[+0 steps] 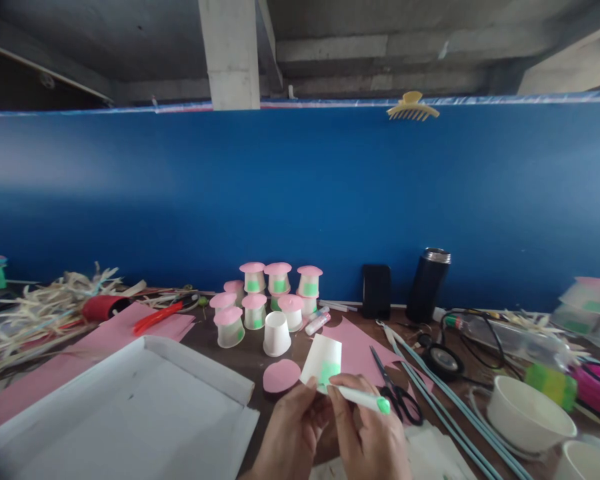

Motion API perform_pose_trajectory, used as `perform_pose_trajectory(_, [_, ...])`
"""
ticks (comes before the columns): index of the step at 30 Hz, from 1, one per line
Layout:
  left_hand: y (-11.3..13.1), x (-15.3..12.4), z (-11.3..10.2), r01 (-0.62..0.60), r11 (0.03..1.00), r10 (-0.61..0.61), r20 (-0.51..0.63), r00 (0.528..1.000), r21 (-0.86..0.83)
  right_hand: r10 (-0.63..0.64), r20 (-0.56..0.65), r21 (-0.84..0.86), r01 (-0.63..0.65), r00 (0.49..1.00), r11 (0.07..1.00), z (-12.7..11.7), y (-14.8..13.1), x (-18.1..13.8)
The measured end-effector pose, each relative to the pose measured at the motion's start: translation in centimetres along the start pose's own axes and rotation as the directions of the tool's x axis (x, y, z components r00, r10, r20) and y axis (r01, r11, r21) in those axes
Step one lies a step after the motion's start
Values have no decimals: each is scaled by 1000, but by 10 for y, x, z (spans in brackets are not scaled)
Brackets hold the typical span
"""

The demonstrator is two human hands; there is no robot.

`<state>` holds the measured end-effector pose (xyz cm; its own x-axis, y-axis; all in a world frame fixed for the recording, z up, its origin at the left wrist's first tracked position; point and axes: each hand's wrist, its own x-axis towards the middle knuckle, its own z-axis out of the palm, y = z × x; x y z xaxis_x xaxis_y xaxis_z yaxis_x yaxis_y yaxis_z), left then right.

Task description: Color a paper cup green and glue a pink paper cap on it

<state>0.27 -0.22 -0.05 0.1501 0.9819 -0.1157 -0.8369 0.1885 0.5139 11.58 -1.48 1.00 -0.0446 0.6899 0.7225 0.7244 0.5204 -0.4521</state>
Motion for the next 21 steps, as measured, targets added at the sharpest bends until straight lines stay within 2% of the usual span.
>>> perform_pose_trajectory(4, [0, 0, -1, -12, 1000, 12, 38, 999, -4, -14, 38, 12, 14, 999, 1000, 0, 0, 1])
perform_pose_trajectory(8, [1, -1, -1, 3, 1000, -3, -18, 1000, 2, -3, -10, -25, 3, 1000, 1000, -1, 0, 2])
perform_pose_trajectory(13, [2, -3, 1, -1, 1000, 1, 28, 1000, -16, 6, 53, 29, -8, 999, 1000, -2, -2, 1])
perform_pose_trajectory(15, [2, -1, 2, 30, 999, -31, -33, 999, -40, 28, 28, 30, -29, 999, 999, -5, -1, 1])
perform_pose_trajectory(18, [1, 2, 3, 68, 993, -85, -192, 978, -92, 46, -39, 5, -46, 998, 999, -9, 3, 0])
perform_pose_trajectory(21, [0, 3, 2, 89, 989, -114, -227, 967, -117, 40, -58, -17, -41, 998, 999, -11, 7, 0])
